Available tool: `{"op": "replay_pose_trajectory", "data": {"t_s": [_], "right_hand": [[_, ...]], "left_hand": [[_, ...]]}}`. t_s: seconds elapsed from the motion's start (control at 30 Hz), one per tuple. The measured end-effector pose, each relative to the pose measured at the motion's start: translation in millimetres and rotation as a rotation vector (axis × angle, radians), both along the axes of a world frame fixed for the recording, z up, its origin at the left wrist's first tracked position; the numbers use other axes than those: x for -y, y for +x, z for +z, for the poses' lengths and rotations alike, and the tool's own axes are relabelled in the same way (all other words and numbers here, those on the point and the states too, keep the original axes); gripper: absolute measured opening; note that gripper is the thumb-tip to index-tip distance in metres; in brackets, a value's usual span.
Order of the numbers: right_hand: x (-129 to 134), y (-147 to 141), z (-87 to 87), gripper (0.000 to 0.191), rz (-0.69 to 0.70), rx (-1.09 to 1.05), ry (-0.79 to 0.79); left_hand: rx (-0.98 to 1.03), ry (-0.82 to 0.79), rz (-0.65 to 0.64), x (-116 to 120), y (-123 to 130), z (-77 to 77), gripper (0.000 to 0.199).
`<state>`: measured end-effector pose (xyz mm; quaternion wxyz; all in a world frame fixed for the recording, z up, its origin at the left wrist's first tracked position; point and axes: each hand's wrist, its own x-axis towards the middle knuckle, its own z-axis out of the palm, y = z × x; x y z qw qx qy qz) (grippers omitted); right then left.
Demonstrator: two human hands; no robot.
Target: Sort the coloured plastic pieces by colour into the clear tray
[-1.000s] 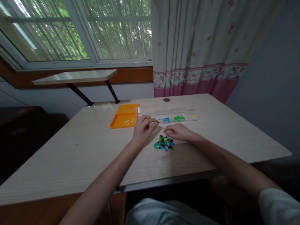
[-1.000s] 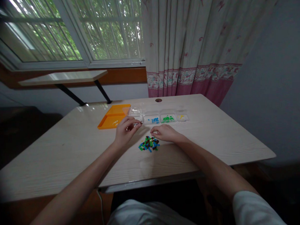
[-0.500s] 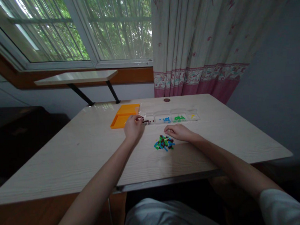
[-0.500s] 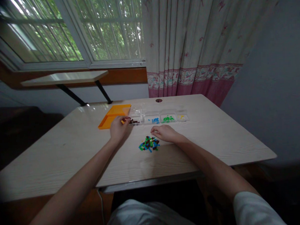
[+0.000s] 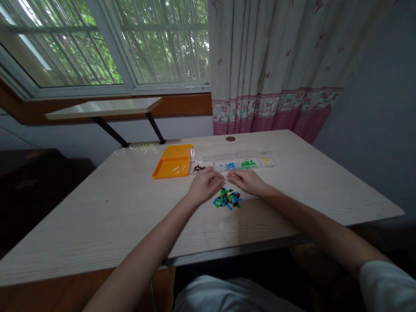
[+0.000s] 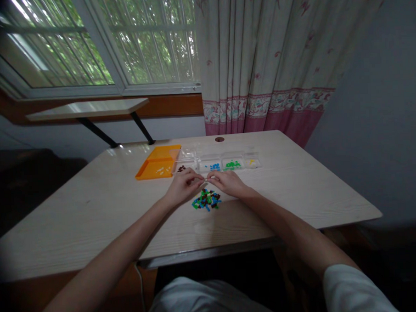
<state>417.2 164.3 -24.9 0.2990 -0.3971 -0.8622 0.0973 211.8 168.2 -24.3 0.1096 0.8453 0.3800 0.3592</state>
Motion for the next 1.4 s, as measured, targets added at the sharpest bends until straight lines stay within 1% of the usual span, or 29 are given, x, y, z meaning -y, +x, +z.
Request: {"op": "replay_pose_trajectory", "data": {"t_s": [0.1, 0.2, 0.37, 0.5, 0.67, 0.73, 0.83, 0.9, 1.0, 1.13, 1.27, 1.4], "right_hand": [[1, -1, -0.1, 0.022, 0.005, -0.017, 0.037], [0, -1, -2.7, 0.023, 0.016, -0.015, 0.057], [-2, -1, -7.4, 0.026, 0.018, -0.015, 0.043], [-1, -2, -5.8, 0.025, 0.007, -0.005, 0.018], [-1, 2, 1.2, 0.024, -0.018, 0.053, -0.049], [-1, 6, 2.6, 0.022, 0.008, 0.095, -0.119], [-2, 11, 2.0, 0.022, 0.1, 0.126, -0.267], [-2, 13, 1.0, 0.024, 0.147, 0.111, -0.334], [-2, 13, 1.0, 0.026, 0.185, 0.09, -0.343], [-1, 11, 2.1, 0.024, 0.207, 0.076, -0.347], [-1, 10, -0.2, 0.025, 0.189, 0.067, -0.385], [-3, 9, -3.1, 0.024, 0.154, 0.083, -0.348]], "left_hand": [[0.016, 0.016, -0.024, 4, 5, 0.8, 0.014], [0.032, 0.025, -0.027, 4, 5, 1.6, 0.013], [0.046, 0.039, -0.042, 2, 4, 1.1, 0.013], [0.046, 0.043, -0.054, 3, 5, -0.6, 0.012], [0.107, 0.07, -0.023, 3, 1, 2.6, 0.012], [0.176, 0.12, 0.04, 4, -2, 6.6, 0.012], [0.285, 0.228, 0.173, 6, -6, 13.4, 0.012], [0.316, 0.271, 0.216, 6, -8, 16.5, 0.011], [0.318, 0.286, 0.212, 6, -9, 17.2, 0.01], [0.31, 0.3, 0.179, 6, -7, 14.3, 0.009], [0.307, 0.302, 0.164, 6, -6, 13.3, 0.009], [0.301, 0.289, 0.157, 6, -7, 14.1, 0.009]]}}
